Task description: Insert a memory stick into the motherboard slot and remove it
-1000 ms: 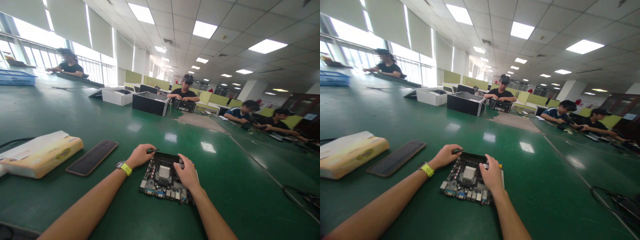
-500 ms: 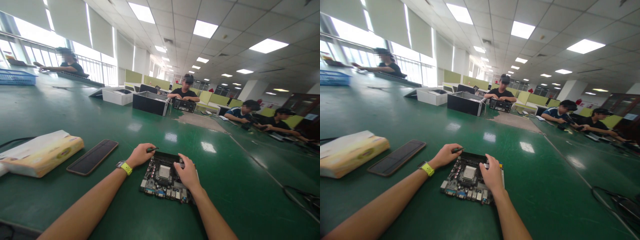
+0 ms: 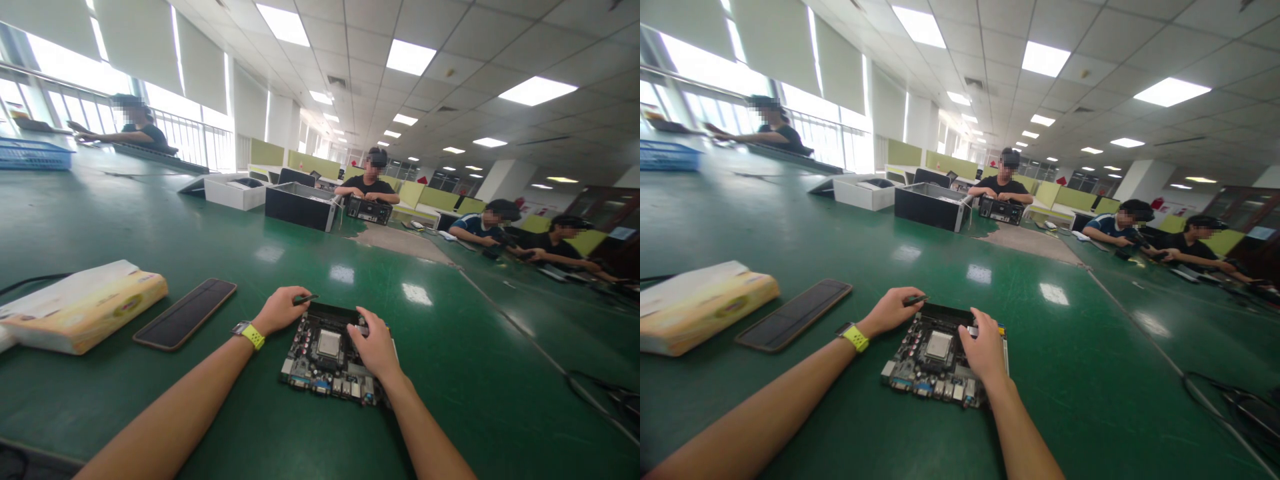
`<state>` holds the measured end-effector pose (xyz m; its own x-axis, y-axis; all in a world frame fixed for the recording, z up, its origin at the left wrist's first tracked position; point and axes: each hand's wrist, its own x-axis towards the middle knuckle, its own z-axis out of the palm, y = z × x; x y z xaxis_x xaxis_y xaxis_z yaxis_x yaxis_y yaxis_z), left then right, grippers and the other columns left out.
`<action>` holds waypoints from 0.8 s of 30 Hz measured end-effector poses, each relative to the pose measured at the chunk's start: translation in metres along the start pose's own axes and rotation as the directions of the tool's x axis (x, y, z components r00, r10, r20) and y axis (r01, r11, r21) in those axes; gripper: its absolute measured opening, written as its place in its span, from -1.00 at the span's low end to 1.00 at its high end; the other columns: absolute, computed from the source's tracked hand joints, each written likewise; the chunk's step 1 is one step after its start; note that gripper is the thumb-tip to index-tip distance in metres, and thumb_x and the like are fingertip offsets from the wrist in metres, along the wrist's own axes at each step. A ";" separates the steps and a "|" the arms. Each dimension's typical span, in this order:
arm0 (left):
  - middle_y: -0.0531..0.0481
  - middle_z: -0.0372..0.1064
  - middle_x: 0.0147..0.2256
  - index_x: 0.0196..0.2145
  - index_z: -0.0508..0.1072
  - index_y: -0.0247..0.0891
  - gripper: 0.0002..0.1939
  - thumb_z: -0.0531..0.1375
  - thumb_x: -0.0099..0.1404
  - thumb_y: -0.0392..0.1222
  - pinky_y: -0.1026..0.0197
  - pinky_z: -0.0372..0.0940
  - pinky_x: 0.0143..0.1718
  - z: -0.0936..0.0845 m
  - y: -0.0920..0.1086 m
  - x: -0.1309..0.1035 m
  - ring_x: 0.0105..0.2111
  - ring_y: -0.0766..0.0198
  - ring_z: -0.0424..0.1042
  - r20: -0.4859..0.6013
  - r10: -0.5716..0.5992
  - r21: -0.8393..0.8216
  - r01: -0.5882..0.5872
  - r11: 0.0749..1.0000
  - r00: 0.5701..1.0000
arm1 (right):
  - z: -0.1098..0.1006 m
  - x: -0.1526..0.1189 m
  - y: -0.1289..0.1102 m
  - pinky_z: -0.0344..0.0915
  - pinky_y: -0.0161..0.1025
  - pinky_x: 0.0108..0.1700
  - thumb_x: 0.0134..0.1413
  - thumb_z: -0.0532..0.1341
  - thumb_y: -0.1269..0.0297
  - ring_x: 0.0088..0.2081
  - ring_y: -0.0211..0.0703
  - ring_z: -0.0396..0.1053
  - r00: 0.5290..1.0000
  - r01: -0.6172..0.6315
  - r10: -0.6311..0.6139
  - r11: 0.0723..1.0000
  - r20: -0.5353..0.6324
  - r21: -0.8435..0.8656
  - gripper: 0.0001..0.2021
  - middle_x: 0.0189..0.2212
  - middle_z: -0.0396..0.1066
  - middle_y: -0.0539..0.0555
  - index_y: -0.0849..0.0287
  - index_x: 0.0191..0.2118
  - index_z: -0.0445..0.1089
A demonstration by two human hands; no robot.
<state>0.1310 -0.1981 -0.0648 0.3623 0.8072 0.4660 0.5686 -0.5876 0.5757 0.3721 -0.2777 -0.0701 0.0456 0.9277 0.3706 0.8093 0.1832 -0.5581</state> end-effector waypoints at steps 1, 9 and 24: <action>0.00 0.49 -0.31 -0.30 0.52 -0.24 -0.81 0.12 0.16 -0.22 0.28 0.30 -0.23 0.000 0.000 0.000 -0.30 0.23 0.44 -0.001 0.000 0.001 0.000 1.000 1.000 | 0.000 0.000 0.000 0.12 -0.12 0.14 0.06 0.13 0.19 0.07 -0.01 0.24 1.000 -0.001 0.001 1.000 0.002 0.000 -0.53 0.03 0.34 0.16 0.25 0.10 0.29; -0.01 0.50 -0.30 -0.30 0.52 -0.22 -0.80 0.13 0.16 -0.22 0.28 0.30 -0.24 0.002 -0.001 0.000 -0.29 0.23 0.44 -0.012 -0.004 0.003 0.004 1.000 1.000 | 0.000 0.000 0.000 0.13 -0.11 0.14 0.06 0.13 0.19 0.06 -0.01 0.24 1.000 -0.001 0.001 1.000 0.002 0.001 -0.53 0.03 0.35 0.16 0.23 0.09 0.30; -0.01 0.50 -0.28 -0.27 0.52 -0.22 -0.79 0.13 0.15 -0.21 0.27 0.31 -0.22 0.001 0.000 0.000 -0.27 0.21 0.44 0.003 -0.001 0.012 0.001 1.000 1.000 | 0.002 -0.001 0.000 0.13 -0.10 0.13 0.05 0.14 0.18 0.06 0.00 0.24 1.000 0.004 -0.004 1.000 -0.006 -0.002 -0.52 0.03 0.34 0.16 0.25 0.10 0.29</action>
<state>0.1322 -0.1984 -0.0658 0.3638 0.8077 0.4640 0.5776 -0.5864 0.5679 0.3712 -0.2776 -0.0723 0.0463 0.9249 0.3774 0.8105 0.1860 -0.5554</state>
